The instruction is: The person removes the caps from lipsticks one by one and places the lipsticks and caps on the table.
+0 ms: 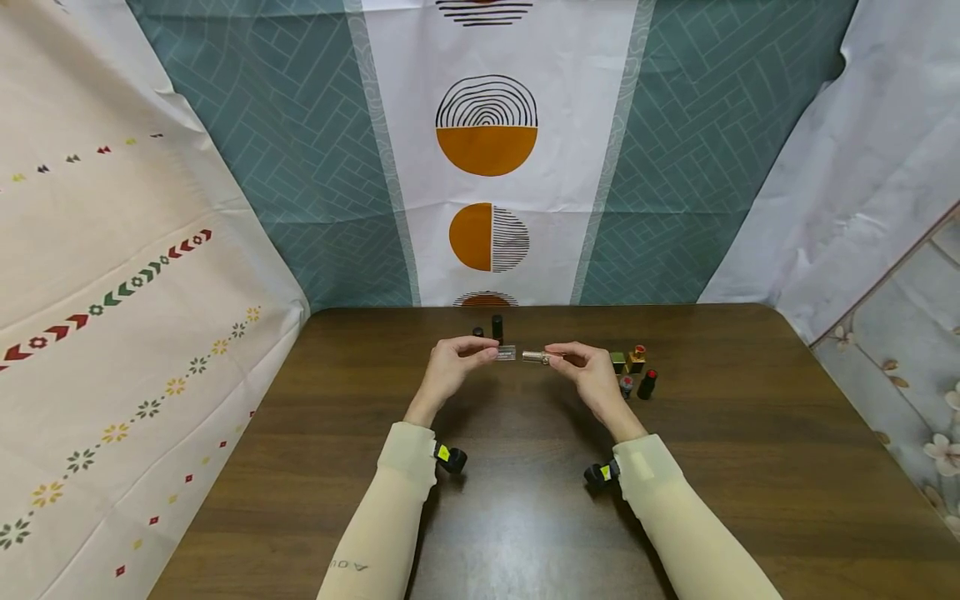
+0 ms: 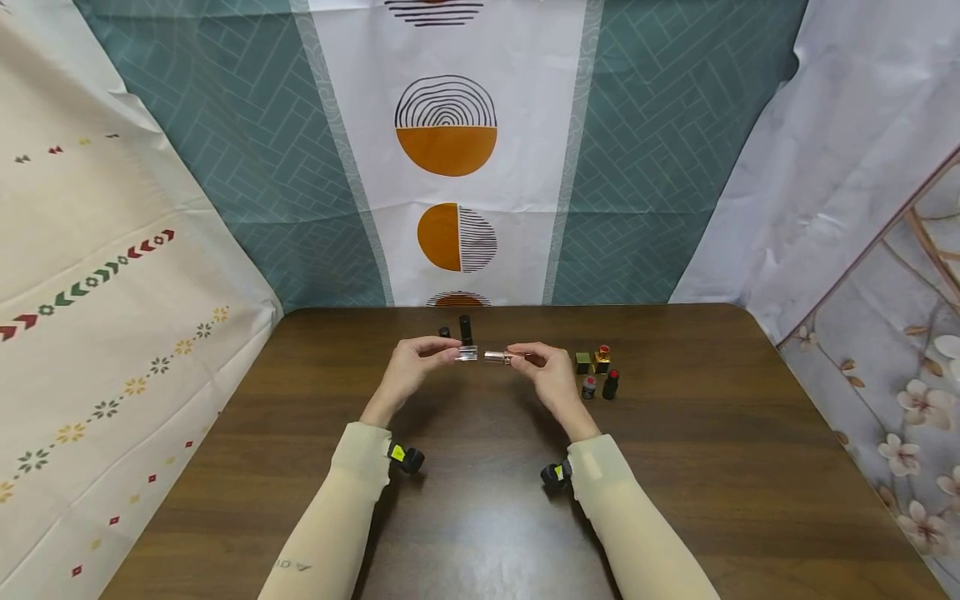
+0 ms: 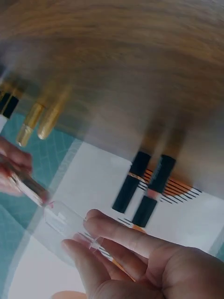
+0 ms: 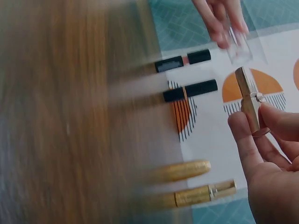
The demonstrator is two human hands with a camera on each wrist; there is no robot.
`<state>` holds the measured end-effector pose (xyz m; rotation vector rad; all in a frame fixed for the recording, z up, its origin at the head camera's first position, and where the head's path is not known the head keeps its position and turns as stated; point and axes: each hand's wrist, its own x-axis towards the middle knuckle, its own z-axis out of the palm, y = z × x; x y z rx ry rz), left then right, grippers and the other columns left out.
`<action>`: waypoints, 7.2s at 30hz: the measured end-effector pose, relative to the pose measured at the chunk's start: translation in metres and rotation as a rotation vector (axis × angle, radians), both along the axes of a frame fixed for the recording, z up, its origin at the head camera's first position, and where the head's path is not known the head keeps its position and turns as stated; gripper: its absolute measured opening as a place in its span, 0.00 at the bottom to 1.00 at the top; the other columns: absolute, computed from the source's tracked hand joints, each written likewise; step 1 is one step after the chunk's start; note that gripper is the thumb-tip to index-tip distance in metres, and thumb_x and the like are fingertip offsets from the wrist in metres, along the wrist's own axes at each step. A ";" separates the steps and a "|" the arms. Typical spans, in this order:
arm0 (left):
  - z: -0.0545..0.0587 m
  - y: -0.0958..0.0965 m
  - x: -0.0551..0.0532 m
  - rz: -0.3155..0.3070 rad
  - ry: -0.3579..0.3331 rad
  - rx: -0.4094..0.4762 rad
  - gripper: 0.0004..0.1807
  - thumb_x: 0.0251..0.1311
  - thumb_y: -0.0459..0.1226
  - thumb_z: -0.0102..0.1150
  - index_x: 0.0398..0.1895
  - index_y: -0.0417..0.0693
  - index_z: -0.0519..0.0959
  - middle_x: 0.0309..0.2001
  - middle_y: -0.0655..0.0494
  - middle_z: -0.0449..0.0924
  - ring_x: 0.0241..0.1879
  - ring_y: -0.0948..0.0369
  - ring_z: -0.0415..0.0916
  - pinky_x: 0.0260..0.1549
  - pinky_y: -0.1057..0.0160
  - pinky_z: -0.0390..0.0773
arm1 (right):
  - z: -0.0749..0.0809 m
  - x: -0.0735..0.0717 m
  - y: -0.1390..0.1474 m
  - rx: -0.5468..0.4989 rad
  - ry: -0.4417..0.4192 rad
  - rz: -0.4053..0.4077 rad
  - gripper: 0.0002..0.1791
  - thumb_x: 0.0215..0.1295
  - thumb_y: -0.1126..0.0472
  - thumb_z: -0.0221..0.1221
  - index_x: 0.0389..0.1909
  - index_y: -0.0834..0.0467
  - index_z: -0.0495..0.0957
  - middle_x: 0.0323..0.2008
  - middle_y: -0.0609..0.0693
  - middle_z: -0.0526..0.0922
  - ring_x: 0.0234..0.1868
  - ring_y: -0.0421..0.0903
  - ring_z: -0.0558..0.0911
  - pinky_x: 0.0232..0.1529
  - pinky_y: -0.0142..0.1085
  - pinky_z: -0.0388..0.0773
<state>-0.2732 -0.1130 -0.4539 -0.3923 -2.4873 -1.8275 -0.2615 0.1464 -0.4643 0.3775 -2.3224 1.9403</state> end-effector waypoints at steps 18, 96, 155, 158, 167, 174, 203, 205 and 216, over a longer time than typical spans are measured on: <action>0.005 0.003 0.002 0.003 0.013 -0.034 0.17 0.68 0.42 0.70 0.54 0.41 0.88 0.50 0.48 0.88 0.51 0.52 0.82 0.54 0.50 0.79 | -0.002 -0.001 0.004 -0.021 -0.010 0.023 0.17 0.74 0.73 0.58 0.61 0.73 0.79 0.54 0.68 0.80 0.50 0.52 0.87 0.52 0.30 0.82; -0.013 0.097 0.002 -0.114 0.026 -0.210 0.10 0.65 0.35 0.72 0.47 0.48 0.85 0.43 0.57 0.87 0.43 0.63 0.84 0.43 0.64 0.83 | 0.005 0.002 0.056 0.403 -0.015 0.068 0.16 0.68 0.65 0.68 0.53 0.67 0.80 0.45 0.59 0.86 0.45 0.54 0.85 0.47 0.45 0.83; -0.020 0.126 0.006 -0.147 0.115 -0.421 0.15 0.63 0.35 0.74 0.51 0.50 0.83 0.47 0.55 0.85 0.43 0.62 0.80 0.44 0.67 0.79 | 0.006 0.003 0.043 0.752 0.037 0.062 0.17 0.64 0.75 0.65 0.54 0.68 0.79 0.39 0.58 0.85 0.30 0.48 0.78 0.32 0.42 0.77; -0.020 0.124 0.007 -0.148 0.107 -0.418 0.16 0.62 0.35 0.74 0.52 0.50 0.83 0.47 0.55 0.85 0.44 0.62 0.80 0.44 0.66 0.79 | 0.008 0.005 0.044 0.735 0.025 0.064 0.18 0.66 0.74 0.66 0.56 0.66 0.79 0.42 0.59 0.86 0.34 0.50 0.81 0.37 0.45 0.80; -0.014 0.117 0.009 -0.154 0.121 -0.393 0.15 0.66 0.39 0.71 0.54 0.52 0.83 0.48 0.56 0.83 0.47 0.61 0.80 0.48 0.64 0.80 | 0.026 0.011 0.047 0.691 0.059 0.057 0.21 0.67 0.71 0.67 0.60 0.67 0.77 0.52 0.64 0.83 0.51 0.61 0.85 0.51 0.55 0.82; -0.006 0.103 0.010 -0.143 0.140 -0.364 0.12 0.71 0.40 0.66 0.55 0.50 0.83 0.51 0.55 0.84 0.50 0.57 0.82 0.51 0.61 0.81 | 0.031 0.012 0.045 0.667 0.119 0.019 0.19 0.72 0.67 0.64 0.61 0.66 0.78 0.55 0.64 0.81 0.56 0.62 0.81 0.55 0.58 0.78; -0.002 0.052 0.010 -0.029 0.209 -0.297 0.08 0.72 0.32 0.62 0.51 0.49 0.85 0.48 0.54 0.84 0.48 0.57 0.81 0.52 0.55 0.81 | 0.024 0.023 -0.009 0.389 0.218 0.078 0.17 0.72 0.73 0.60 0.60 0.64 0.78 0.57 0.59 0.78 0.57 0.60 0.81 0.59 0.54 0.80; -0.002 0.047 0.009 -0.006 0.208 -0.292 0.09 0.72 0.32 0.63 0.51 0.48 0.85 0.48 0.53 0.84 0.49 0.56 0.81 0.52 0.54 0.81 | 0.022 0.023 -0.014 0.366 0.208 0.102 0.20 0.73 0.73 0.60 0.64 0.65 0.75 0.60 0.62 0.76 0.61 0.64 0.79 0.62 0.57 0.77; 0.003 0.034 0.003 0.066 0.258 -0.248 0.09 0.73 0.31 0.61 0.52 0.45 0.85 0.48 0.47 0.84 0.48 0.53 0.81 0.53 0.47 0.81 | 0.016 0.022 -0.022 0.303 0.118 0.172 0.26 0.77 0.69 0.58 0.73 0.64 0.67 0.66 0.64 0.72 0.69 0.67 0.72 0.68 0.58 0.70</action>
